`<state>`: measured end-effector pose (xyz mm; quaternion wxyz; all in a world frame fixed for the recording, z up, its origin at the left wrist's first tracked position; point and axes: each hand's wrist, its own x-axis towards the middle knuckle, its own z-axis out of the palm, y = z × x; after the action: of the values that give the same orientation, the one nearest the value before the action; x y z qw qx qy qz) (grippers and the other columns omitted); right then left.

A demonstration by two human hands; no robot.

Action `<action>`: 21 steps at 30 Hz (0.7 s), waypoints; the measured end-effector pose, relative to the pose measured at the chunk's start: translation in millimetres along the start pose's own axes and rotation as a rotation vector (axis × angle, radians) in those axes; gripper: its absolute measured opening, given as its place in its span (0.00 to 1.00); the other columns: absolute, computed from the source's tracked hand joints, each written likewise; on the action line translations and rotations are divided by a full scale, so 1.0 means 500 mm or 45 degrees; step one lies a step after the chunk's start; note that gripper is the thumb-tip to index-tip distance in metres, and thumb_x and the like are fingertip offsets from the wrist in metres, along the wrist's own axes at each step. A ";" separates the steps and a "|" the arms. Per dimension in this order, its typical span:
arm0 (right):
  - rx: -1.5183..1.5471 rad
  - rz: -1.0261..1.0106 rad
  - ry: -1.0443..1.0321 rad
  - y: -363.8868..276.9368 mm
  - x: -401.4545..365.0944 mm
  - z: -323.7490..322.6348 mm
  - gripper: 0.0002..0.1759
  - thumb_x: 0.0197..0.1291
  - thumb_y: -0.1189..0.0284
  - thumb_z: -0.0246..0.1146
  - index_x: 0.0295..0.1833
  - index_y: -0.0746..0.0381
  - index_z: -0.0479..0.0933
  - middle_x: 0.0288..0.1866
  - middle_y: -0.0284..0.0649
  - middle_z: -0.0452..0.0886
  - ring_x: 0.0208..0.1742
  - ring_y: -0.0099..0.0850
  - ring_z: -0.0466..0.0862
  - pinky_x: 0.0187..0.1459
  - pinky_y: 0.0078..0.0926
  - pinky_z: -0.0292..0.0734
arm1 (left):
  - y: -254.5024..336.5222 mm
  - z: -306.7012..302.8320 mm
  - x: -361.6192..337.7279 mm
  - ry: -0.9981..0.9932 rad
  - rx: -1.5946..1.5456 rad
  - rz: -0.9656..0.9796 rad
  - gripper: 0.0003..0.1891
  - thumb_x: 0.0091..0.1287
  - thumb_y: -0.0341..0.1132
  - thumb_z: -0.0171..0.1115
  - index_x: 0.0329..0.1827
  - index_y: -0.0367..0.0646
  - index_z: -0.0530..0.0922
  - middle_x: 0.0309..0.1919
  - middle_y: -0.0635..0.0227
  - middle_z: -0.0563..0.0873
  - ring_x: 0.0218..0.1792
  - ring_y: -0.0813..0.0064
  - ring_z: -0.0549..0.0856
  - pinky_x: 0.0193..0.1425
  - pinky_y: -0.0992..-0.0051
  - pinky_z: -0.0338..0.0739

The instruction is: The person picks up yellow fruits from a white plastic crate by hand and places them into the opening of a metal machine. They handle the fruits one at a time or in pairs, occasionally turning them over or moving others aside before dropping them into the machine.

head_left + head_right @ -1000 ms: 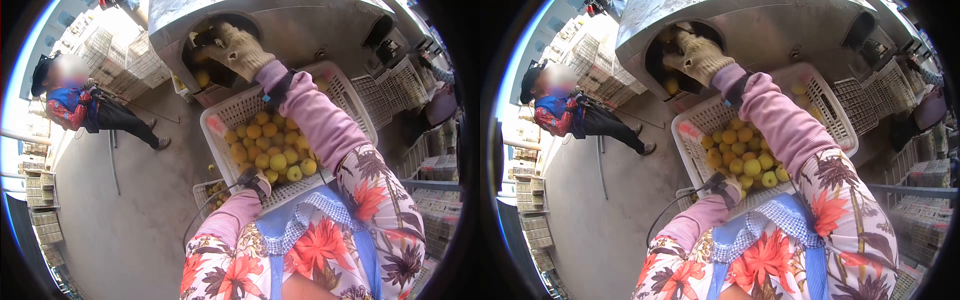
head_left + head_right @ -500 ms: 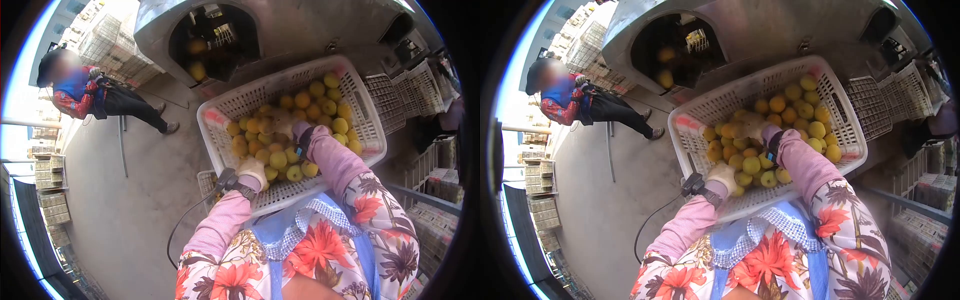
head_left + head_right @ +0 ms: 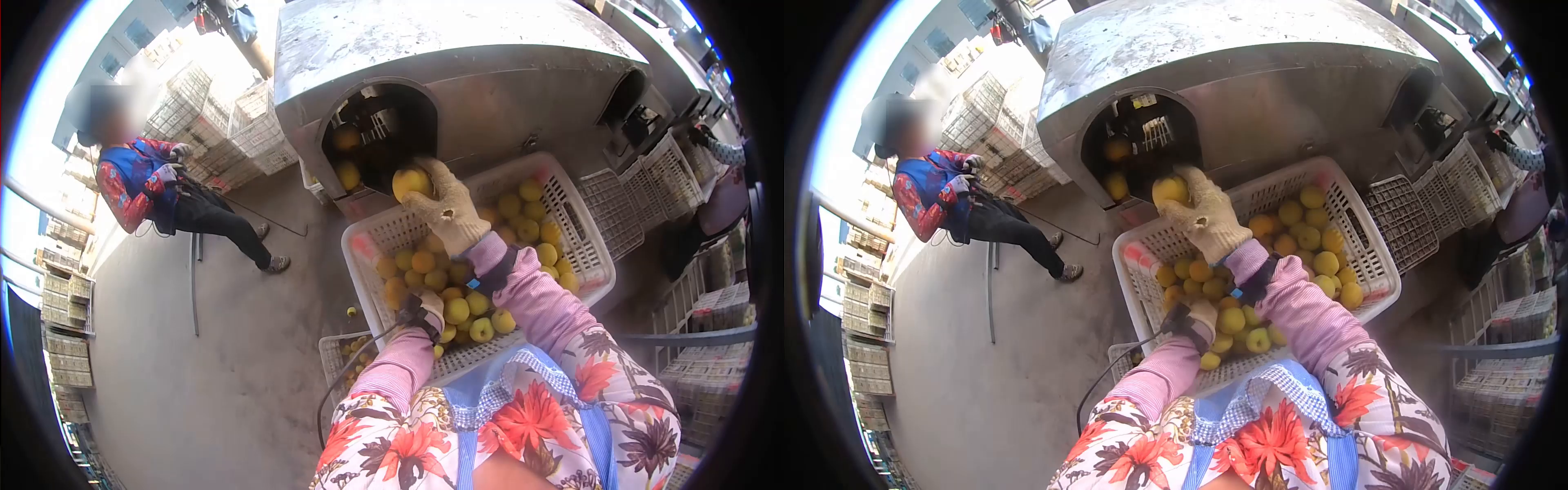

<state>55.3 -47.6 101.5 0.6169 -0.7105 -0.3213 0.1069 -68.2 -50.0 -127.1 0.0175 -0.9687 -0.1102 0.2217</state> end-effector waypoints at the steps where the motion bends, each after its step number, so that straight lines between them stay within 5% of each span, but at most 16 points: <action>1: -0.276 -0.030 -0.019 -0.020 0.028 0.013 0.32 0.62 0.62 0.69 0.68 0.65 0.70 0.56 0.53 0.82 0.55 0.45 0.84 0.56 0.39 0.80 | -0.007 0.006 0.000 0.000 -0.009 0.018 0.15 0.66 0.42 0.62 0.52 0.48 0.87 0.55 0.59 0.88 0.55 0.56 0.87 0.57 0.57 0.81; 3: -0.834 -0.090 -0.065 -0.041 0.080 0.033 0.34 0.61 0.62 0.69 0.68 0.66 0.69 0.54 0.53 0.82 0.54 0.49 0.83 0.57 0.42 0.80 | -0.019 0.022 0.003 0.013 -0.030 0.048 0.15 0.67 0.42 0.62 0.52 0.48 0.87 0.55 0.59 0.88 0.55 0.56 0.87 0.57 0.57 0.81; 4: -0.984 -0.346 0.024 0.000 0.099 0.053 0.36 0.58 0.58 0.71 0.67 0.65 0.69 0.53 0.57 0.81 0.53 0.53 0.82 0.55 0.48 0.79 | -0.026 0.028 0.007 0.024 -0.041 0.057 0.15 0.67 0.42 0.62 0.52 0.48 0.88 0.55 0.60 0.88 0.55 0.57 0.87 0.57 0.57 0.81; 8: -1.199 -0.536 0.146 0.031 0.126 0.102 0.37 0.58 0.51 0.70 0.65 0.63 0.70 0.53 0.55 0.82 0.51 0.50 0.84 0.51 0.48 0.80 | -0.034 0.055 0.022 0.012 -0.094 0.081 0.15 0.67 0.42 0.61 0.51 0.48 0.88 0.56 0.60 0.88 0.56 0.57 0.87 0.57 0.57 0.81; 13: -1.137 -0.433 0.327 0.041 0.188 0.147 0.37 0.59 0.49 0.69 0.65 0.62 0.71 0.52 0.54 0.84 0.49 0.50 0.85 0.49 0.46 0.81 | -0.100 -0.133 -0.059 -0.108 -0.424 0.055 0.21 0.64 0.52 0.64 0.52 0.48 0.87 0.53 0.61 0.89 0.54 0.57 0.88 0.55 0.58 0.81; 15: -1.276 -0.261 -0.052 0.001 0.236 0.129 0.36 0.61 0.52 0.69 0.67 0.63 0.70 0.51 0.54 0.84 0.50 0.52 0.85 0.50 0.43 0.81 | -0.147 -0.235 -0.112 0.001 -0.684 0.125 0.30 0.58 0.60 0.67 0.57 0.49 0.84 0.51 0.57 0.89 0.54 0.55 0.88 0.56 0.59 0.81; 16: -1.333 -0.179 -0.231 -0.029 0.254 0.114 0.35 0.62 0.54 0.68 0.68 0.64 0.70 0.50 0.53 0.85 0.50 0.52 0.85 0.50 0.41 0.82 | -0.170 -0.287 -0.145 0.051 -0.912 -0.067 0.35 0.54 0.57 0.74 0.62 0.45 0.80 0.51 0.56 0.89 0.53 0.57 0.88 0.57 0.62 0.82; 18: -1.293 -0.284 -0.483 -0.041 0.237 0.067 0.35 0.63 0.57 0.67 0.70 0.64 0.69 0.53 0.52 0.85 0.52 0.50 0.86 0.51 0.39 0.82 | -0.194 -0.286 -0.177 0.461 -1.569 -0.243 0.41 0.51 0.51 0.82 0.66 0.42 0.75 0.52 0.56 0.88 0.52 0.63 0.88 0.58 0.66 0.82; 20: -0.462 0.116 -0.220 -0.153 0.160 0.047 0.37 0.66 0.60 0.66 0.75 0.66 0.66 0.63 0.51 0.82 0.62 0.42 0.83 0.60 0.33 0.79 | -0.215 -0.273 -0.177 0.631 -2.062 -0.145 0.41 0.50 0.47 0.84 0.66 0.40 0.75 0.54 0.57 0.87 0.52 0.66 0.88 0.59 0.69 0.82; 21: -0.148 0.194 -0.398 -0.126 0.110 0.038 0.39 0.65 0.60 0.67 0.75 0.67 0.65 0.67 0.50 0.79 0.67 0.40 0.79 0.65 0.33 0.75 | -0.228 -0.271 -0.175 0.719 -2.309 -0.087 0.42 0.49 0.45 0.86 0.65 0.39 0.75 0.54 0.58 0.86 0.52 0.68 0.88 0.60 0.70 0.82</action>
<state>67.0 2.3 170.5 0.5075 -0.7419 -0.3641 0.2438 -109.5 43.8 41.8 -0.7087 -0.6272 -0.2604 -0.1913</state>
